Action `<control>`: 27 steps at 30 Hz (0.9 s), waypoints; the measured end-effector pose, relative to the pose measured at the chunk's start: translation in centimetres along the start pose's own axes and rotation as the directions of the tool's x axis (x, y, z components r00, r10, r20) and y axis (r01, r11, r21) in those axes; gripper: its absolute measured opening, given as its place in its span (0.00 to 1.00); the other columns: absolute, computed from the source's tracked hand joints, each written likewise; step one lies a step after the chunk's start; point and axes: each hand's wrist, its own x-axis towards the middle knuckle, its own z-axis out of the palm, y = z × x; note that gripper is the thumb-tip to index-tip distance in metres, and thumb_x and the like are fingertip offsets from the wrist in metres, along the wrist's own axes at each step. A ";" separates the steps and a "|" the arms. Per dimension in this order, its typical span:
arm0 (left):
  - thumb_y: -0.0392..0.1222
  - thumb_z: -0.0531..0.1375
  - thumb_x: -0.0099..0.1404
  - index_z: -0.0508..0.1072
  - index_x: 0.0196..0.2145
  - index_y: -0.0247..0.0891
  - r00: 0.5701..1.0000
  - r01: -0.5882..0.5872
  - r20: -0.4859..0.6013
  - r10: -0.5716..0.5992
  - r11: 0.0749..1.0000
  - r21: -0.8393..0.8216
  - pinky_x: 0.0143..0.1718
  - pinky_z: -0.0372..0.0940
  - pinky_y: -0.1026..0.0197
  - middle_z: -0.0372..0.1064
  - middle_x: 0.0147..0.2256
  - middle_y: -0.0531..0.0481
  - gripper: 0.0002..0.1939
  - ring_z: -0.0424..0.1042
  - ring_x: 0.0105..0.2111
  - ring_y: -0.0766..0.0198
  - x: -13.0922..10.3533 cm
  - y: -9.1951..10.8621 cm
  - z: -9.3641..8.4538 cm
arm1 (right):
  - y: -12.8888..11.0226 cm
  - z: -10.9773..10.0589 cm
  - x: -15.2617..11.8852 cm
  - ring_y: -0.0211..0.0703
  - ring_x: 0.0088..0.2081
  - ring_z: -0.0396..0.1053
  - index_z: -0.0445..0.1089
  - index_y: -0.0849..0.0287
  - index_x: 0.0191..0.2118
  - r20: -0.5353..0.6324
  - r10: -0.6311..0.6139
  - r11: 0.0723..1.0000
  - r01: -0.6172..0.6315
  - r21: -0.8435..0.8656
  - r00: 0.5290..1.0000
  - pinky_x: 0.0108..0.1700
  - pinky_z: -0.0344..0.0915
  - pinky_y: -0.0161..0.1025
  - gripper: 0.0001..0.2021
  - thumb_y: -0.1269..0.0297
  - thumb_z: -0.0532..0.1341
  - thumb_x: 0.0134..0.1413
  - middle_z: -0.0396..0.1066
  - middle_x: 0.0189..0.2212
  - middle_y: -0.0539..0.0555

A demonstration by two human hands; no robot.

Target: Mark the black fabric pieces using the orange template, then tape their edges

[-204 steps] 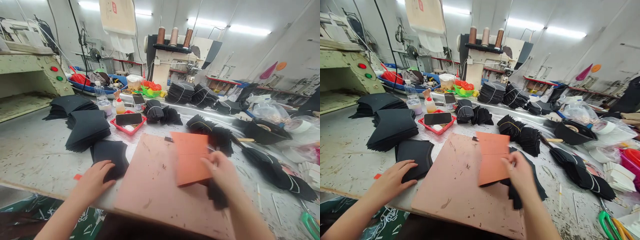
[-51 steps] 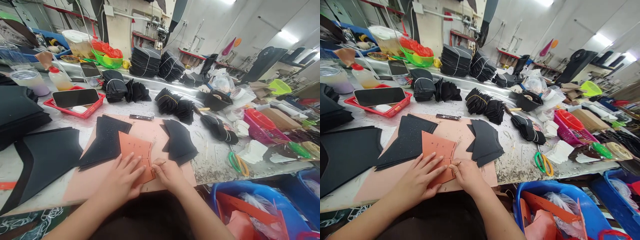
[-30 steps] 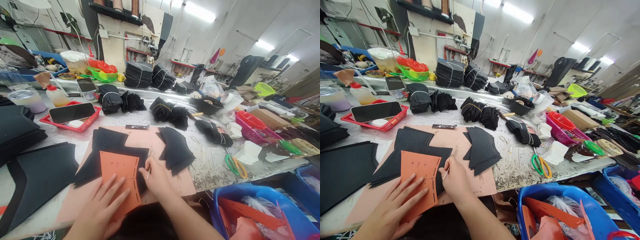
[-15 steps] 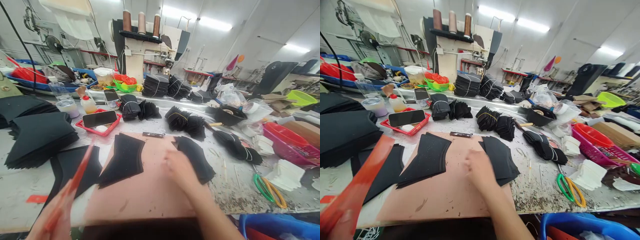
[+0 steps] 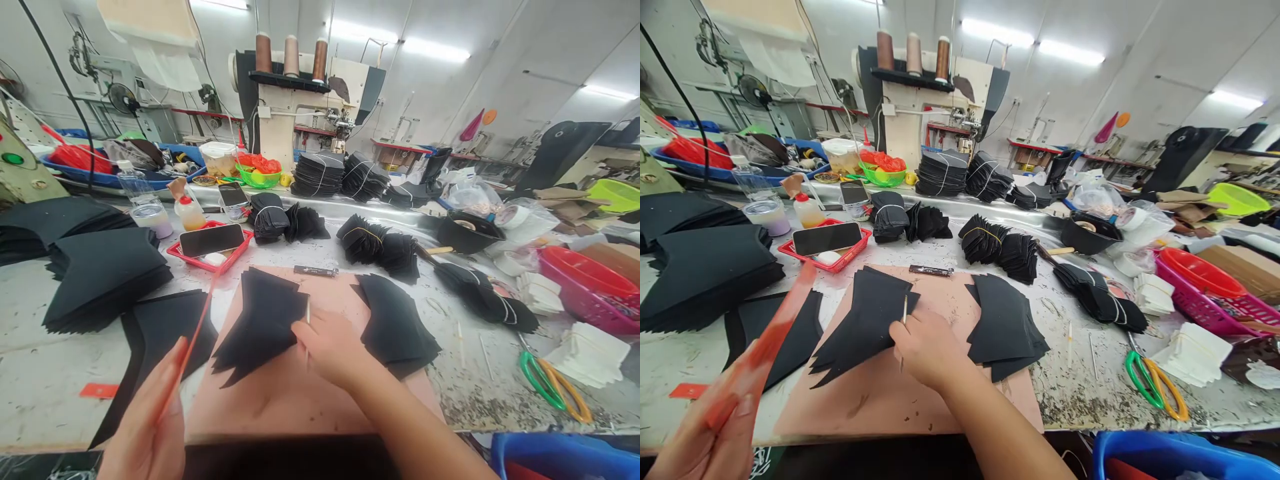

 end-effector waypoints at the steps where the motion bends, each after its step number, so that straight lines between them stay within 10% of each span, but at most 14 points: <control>1: 0.32 0.50 0.64 0.52 0.61 0.55 0.998 -0.033 0.052 0.034 0.999 -0.020 0.59 0.59 0.53 0.54 0.61 0.58 0.30 0.61 0.57 0.57 0.4 0.2 0.1 | -0.2 -0.3 -1.5 0.42 0.24 0.58 0.68 0.59 0.27 -0.046 -0.006 1.000 0.005 -0.016 0.999 0.25 0.49 0.38 0.07 0.74 0.55 0.50 0.65 0.19 0.53; 3: 0.30 0.49 0.63 0.52 0.61 0.54 0.961 -0.194 0.195 0.196 0.981 -0.030 0.59 0.58 0.55 0.50 0.62 0.57 0.31 0.56 0.60 0.59 0.9 0.6 0.9 | -0.6 -0.9 -4.7 0.43 0.25 0.59 0.69 0.58 0.27 -0.049 0.011 1.000 -0.011 0.007 0.999 0.25 0.50 0.38 0.07 0.75 0.55 0.47 0.65 0.20 0.53; 10: 0.36 0.48 0.63 0.67 0.53 0.43 0.608 -0.725 0.477 0.635 0.688 0.009 0.49 0.64 0.53 0.66 0.54 0.49 0.21 0.66 0.53 0.54 -0.3 3.1 6.6 | -1.6 -0.5 -11.8 0.43 0.32 0.66 0.69 0.58 0.36 -0.047 0.272 0.910 -0.241 0.338 0.961 0.34 0.64 0.38 0.12 0.77 0.53 0.48 0.73 0.34 0.55; 27: 0.45 0.53 0.65 0.70 0.49 0.49 0.628 -0.654 0.504 0.593 0.753 -0.072 0.49 0.61 0.43 0.69 0.49 0.51 0.16 0.64 0.52 0.46 -0.4 3.9 9.9 | -1.3 1.4 -11.5 0.42 0.31 0.69 0.70 0.57 0.32 -0.132 0.409 0.824 -0.303 0.478 0.903 0.35 0.66 0.38 0.08 0.71 0.55 0.59 0.75 0.32 0.55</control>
